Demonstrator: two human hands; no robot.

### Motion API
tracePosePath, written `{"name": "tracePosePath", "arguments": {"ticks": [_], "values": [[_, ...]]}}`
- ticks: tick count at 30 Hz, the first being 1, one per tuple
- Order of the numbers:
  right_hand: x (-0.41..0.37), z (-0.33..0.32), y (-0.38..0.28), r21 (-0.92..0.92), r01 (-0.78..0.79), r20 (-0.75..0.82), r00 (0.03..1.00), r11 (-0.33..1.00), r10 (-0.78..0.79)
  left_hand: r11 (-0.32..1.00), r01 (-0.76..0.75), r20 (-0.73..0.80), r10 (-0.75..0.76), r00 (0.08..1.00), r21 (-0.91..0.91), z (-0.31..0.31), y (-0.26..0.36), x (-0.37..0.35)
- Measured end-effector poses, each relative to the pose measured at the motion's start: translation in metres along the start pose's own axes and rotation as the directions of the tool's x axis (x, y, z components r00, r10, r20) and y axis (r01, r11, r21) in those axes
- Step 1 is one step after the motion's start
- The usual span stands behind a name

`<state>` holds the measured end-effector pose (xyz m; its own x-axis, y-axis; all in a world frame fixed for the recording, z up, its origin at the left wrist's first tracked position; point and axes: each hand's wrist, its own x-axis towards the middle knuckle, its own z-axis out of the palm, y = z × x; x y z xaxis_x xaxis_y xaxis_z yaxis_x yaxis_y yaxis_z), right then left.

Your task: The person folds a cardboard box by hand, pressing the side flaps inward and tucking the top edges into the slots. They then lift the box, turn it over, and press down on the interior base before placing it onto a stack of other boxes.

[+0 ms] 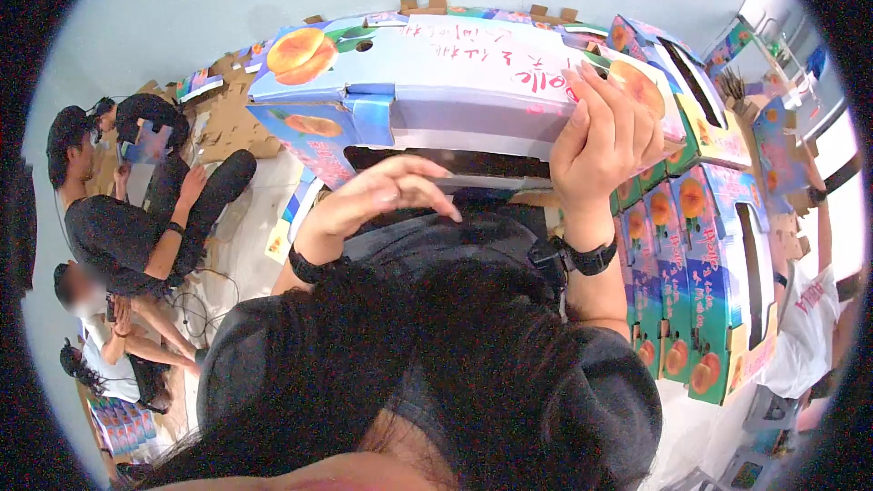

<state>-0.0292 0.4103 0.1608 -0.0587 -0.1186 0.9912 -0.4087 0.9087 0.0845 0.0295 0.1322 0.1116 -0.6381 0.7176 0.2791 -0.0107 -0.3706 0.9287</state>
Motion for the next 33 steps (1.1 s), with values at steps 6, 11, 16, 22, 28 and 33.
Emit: {"name": "tracePosePath", "arguments": {"ticks": [6, 11, 16, 22, 28, 33], "values": [[-0.003, -0.008, -0.004, -0.008, -0.003, 0.004, 1.0, 1.0, 0.003, 0.963, -0.119, -0.226, 0.064, 0.972, -0.24, 0.005, -0.02, 0.012], [-0.006, -0.014, -0.01, -0.006, -0.015, -0.001, 1.0, 1.0, 0.015, 0.882, -0.368, -0.428, 0.222, 0.876, -0.295, -0.003, -0.032, 0.019], [-0.009, -0.016, -0.011, -0.009, -0.033, 0.001, 0.999, 0.999, 0.033, 0.791, -0.466, -0.395, 0.311, 0.864, -0.396, -0.01, -0.032, 0.023], [-0.004, -0.018, -0.012, -0.063, -0.052, 0.029, 0.998, 0.997, 0.054, 0.843, -0.429, -0.47, 0.249, 0.847, -0.326, -0.004, -0.02, 0.037], [-0.007, -0.02, -0.011, -0.055, -0.032, 0.026, 0.999, 0.998, 0.034, 0.842, -0.43, -0.456, 0.258, 0.852, -0.327, -0.009, -0.03, 0.032], [-0.012, -0.02, -0.012, -0.033, -0.049, 0.009, 0.999, 0.998, 0.049, 0.855, -0.426, -0.462, 0.262, 0.847, -0.296, -0.01, -0.034, 0.028]]}}
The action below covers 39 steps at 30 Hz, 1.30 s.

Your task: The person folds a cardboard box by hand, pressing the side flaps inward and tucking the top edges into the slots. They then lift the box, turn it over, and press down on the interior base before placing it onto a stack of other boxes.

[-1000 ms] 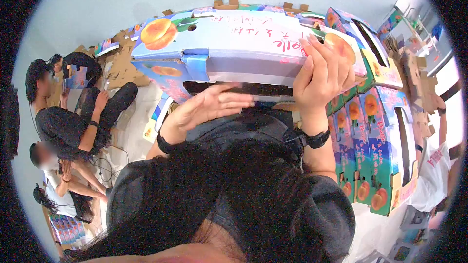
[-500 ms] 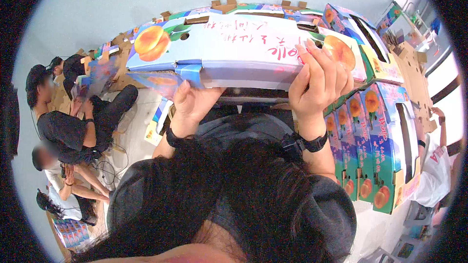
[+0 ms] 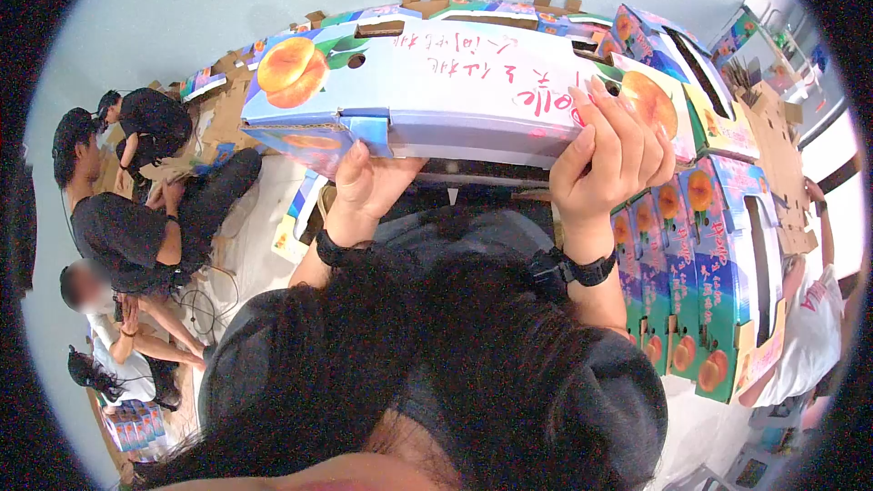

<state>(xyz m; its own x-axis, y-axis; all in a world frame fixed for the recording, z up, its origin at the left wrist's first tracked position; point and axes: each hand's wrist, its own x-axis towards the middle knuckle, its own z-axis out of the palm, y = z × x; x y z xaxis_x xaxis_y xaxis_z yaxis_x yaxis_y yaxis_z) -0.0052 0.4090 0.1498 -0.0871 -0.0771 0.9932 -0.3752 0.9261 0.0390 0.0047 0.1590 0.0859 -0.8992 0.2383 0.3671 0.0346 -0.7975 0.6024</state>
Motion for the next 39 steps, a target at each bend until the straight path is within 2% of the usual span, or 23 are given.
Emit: {"name": "tracePosePath", "arguments": {"ticks": [9, 21, 24, 27, 33, 36, 39], "values": [[-0.006, 0.001, -0.003, 0.027, 0.007, -0.04, 0.999, 1.0, -0.006, 0.998, -0.021, -0.007, 0.021, 1.0, 0.052, -0.027, -0.008, -0.003], [-0.008, -0.003, -0.004, 0.018, 0.015, -0.022, 1.0, 1.0, -0.015, 0.995, -0.018, -0.004, 0.018, 1.0, 0.097, -0.021, -0.006, -0.006], [-0.009, -0.003, -0.004, 0.019, 0.007, -0.023, 1.0, 1.0, -0.007, 0.997, -0.024, 0.025, 0.022, 0.999, 0.069, -0.023, -0.008, -0.004], [-0.012, 0.0, -0.002, 0.032, 0.001, -0.033, 0.999, 0.999, 0.0, 0.994, -0.07, 0.05, 0.074, 0.996, -0.085, -0.023, -0.009, -0.004], [-0.008, 0.005, -0.001, 0.037, -0.002, -0.038, 0.999, 0.999, 0.004, 0.994, -0.11, 0.054, 0.109, 0.993, 0.019, -0.014, -0.007, -0.001], [-0.003, 0.014, 0.003, 0.026, -0.01, -0.053, 0.999, 1.0, 0.012, 0.958, -0.139, -0.01, 0.146, 0.989, 0.252, 0.005, -0.003, 0.001], [0.012, 0.019, 0.008, -0.043, 0.01, -0.043, 0.999, 0.999, -0.012, 0.996, 0.049, -0.077, -0.043, 0.996, 0.074, 0.016, -0.006, 0.003]]}}
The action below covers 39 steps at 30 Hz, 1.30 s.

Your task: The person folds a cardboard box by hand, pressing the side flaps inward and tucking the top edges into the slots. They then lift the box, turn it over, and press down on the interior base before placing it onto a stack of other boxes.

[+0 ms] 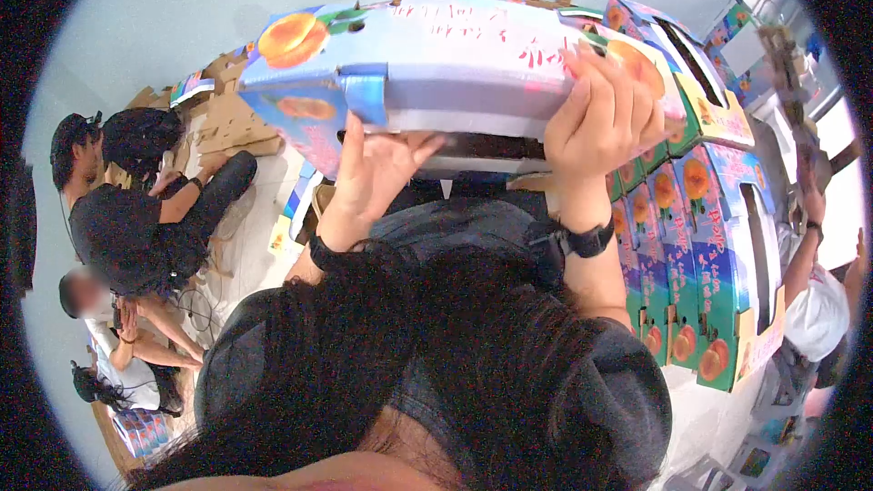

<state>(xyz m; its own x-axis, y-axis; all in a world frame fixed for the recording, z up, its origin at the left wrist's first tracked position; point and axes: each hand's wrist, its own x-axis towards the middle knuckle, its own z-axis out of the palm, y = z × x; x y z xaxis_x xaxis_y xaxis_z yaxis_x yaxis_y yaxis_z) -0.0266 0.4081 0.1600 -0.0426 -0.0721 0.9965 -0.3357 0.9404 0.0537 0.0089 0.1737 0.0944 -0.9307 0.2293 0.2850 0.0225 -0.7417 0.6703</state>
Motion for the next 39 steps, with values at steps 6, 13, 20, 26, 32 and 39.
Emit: {"name": "tracePosePath", "arguments": {"ticks": [6, 13, 20, 26, 32, 39], "values": [[0.022, 0.03, 0.007, -0.007, -0.029, 0.026, 0.999, 1.0, 0.029, 0.784, -0.101, 0.238, -0.061, 0.969, 0.612, 0.027, 0.014, -0.015], [0.024, 0.061, 0.018, 0.098, 0.028, 0.007, 1.0, 0.995, -0.029, -0.512, -0.525, 0.679, 0.168, 0.715, 0.679, -0.018, -0.006, 0.028], [0.032, 0.071, 0.026, 0.073, 0.06, -0.028, 0.998, 0.995, -0.058, -0.622, -0.361, 0.633, 0.29, 0.718, 0.695, -0.022, -0.02, 0.06], [-0.009, 0.044, 0.004, 0.439, -0.082, 0.284, 0.957, 0.895, -0.052, -0.542, -0.265, 0.433, 0.209, 0.877, 0.798, -0.017, 0.004, 0.1], [-0.056, 0.093, 0.013, 0.287, -0.048, 0.483, 0.87, 0.957, -0.101, -0.571, -0.202, 0.344, 0.151, 0.927, 0.795, -0.033, 0.003, 0.132], [-0.059, 0.095, 0.012, 0.288, -0.101, 0.535, 0.842, 0.952, -0.072, -0.508, -0.236, 0.347, 0.135, 0.928, 0.828, -0.038, 0.007, 0.132]]}}
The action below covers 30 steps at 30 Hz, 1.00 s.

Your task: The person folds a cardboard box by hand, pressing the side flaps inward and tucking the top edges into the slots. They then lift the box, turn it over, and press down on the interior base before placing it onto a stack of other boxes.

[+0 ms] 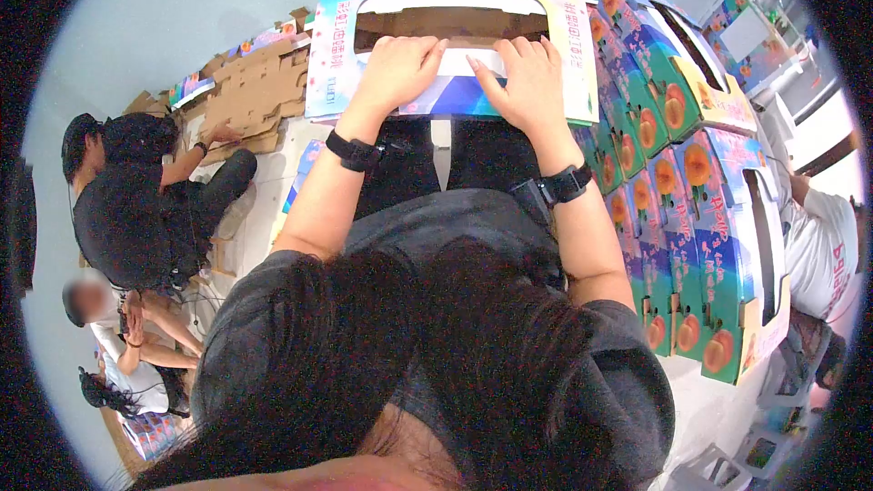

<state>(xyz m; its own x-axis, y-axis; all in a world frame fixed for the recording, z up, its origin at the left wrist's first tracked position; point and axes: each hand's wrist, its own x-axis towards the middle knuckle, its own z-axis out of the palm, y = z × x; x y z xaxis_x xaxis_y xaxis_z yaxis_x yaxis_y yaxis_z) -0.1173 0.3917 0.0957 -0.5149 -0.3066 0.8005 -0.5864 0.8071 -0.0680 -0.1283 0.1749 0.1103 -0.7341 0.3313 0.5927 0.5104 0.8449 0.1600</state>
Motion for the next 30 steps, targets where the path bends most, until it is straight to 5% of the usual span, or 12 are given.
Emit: {"name": "tracePosePath", "arguments": {"ticks": [9, 19, 30], "values": [[-0.009, -0.005, -0.009, -0.103, 0.05, -0.025, 0.998, 0.993, -0.053, 1.0, 0.006, -0.063, -0.005, 0.998, 0.013, -0.004, 0.012, -0.012], [0.004, 0.001, 0.013, -0.017, 0.021, 0.043, 0.999, 1.0, -0.02, 0.997, 0.069, 0.011, -0.069, 0.998, 0.028, 0.0, 0.017, -0.005], [-0.006, -0.011, 0.018, 0.118, 0.058, 0.041, 0.997, 0.991, -0.063, 0.993, 0.109, -0.126, -0.102, 0.987, 0.053, 0.006, 0.045, -0.028]]}}
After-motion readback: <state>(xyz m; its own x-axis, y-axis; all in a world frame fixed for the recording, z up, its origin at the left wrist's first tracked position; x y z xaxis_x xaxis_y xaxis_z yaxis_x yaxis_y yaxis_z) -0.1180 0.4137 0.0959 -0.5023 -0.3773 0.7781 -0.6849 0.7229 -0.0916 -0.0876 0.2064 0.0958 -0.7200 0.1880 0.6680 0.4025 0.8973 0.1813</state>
